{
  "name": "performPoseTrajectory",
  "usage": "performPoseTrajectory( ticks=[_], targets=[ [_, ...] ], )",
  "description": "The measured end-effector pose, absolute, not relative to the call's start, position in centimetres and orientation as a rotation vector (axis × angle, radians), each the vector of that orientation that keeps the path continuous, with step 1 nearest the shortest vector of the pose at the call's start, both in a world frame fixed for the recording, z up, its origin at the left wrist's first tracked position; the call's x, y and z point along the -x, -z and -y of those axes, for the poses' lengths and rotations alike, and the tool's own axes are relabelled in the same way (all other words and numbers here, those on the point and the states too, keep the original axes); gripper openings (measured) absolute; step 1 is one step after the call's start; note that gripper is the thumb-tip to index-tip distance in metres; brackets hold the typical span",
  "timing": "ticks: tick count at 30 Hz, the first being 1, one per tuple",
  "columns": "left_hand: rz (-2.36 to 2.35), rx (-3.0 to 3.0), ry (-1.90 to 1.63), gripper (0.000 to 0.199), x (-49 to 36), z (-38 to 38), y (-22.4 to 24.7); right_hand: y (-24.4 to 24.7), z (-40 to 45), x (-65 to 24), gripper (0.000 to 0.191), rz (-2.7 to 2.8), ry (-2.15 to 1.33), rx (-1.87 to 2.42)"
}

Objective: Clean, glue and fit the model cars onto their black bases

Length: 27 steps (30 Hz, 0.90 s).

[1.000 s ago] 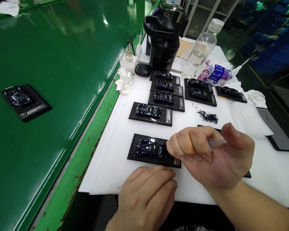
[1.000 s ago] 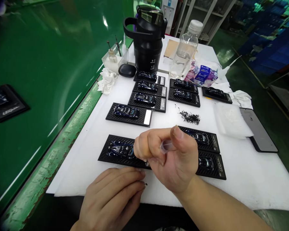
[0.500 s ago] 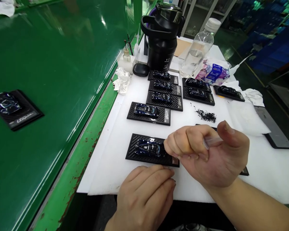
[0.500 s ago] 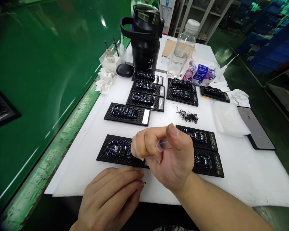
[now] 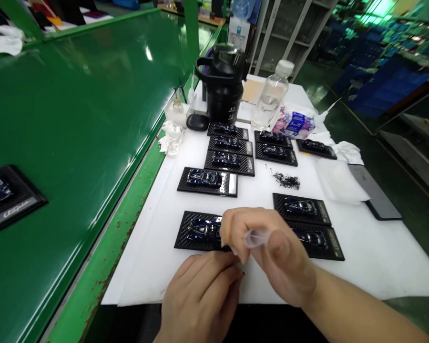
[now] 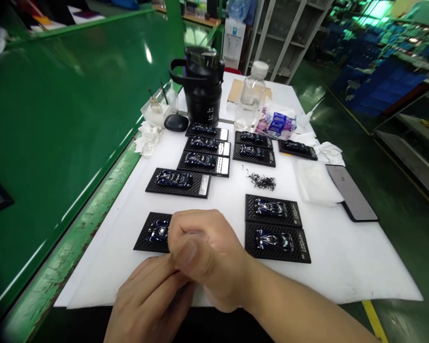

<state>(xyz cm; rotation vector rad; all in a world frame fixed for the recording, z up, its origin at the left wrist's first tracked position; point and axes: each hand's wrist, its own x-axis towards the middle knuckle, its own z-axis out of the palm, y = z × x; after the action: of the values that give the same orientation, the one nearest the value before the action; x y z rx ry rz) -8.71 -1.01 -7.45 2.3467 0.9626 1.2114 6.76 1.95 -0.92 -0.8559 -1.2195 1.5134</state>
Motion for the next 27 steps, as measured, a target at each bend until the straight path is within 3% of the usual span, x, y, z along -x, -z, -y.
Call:
performPoseTrajectory(
  ticks=[3, 7, 9, 14, 19, 21, 22, 24, 27],
  targets=[
    [-1.007, -2.37, -1.214, 0.016, 8.5, 0.7, 7.0, -0.7, -1.6, -8.5, 0.054, 1.142, -1.33, 0.823],
    [-1.099, -2.482, -1.146, 0.011, 8.6, 0.3, 6.9, -2.4, -2.8, -16.0, 0.023, 1.029, -0.892, 0.879],
    [-1.149, -2.544, -1.096, 0.01, 8.7, 0.2, 7.1, -1.9, -3.9, -21.1, 0.02, 0.958, -0.694, 0.968],
    [-1.274, -2.585, -0.948, 0.015, 9.1, -0.5, 7.3, 2.2, -6.1, -30.0, 0.032, 0.832, -0.525, 1.243],
    [-1.357, -2.505, -0.699, 0.022, 10.3, -2.1, 6.3, 3.1, -3.1, -30.6, 0.041, 0.821, -0.337, 1.351],
    [-1.364, -2.454, -0.633, 0.024, 10.8, -2.9, 5.8, 2.3, -0.4, -29.4, 0.047, 1.007, -0.145, 1.405],
    [-1.368, -2.426, -0.609, 0.025, 11.0, -3.2, 5.6, 1.9, 1.1, -28.7, 0.039, 1.21, -0.121, 1.45],
    [-1.38, -2.376, -0.567, 0.027, 11.3, -3.5, 5.2, 1.7, 3.9, -27.1, 0.031, 1.686, -0.287, 1.57],
    [-1.4, -2.323, -0.593, 0.026, 11.6, -3.0, 5.1, 3.3, 7.2, -25.0, 0.053, 1.946, -0.238, 1.73]
  ],
)
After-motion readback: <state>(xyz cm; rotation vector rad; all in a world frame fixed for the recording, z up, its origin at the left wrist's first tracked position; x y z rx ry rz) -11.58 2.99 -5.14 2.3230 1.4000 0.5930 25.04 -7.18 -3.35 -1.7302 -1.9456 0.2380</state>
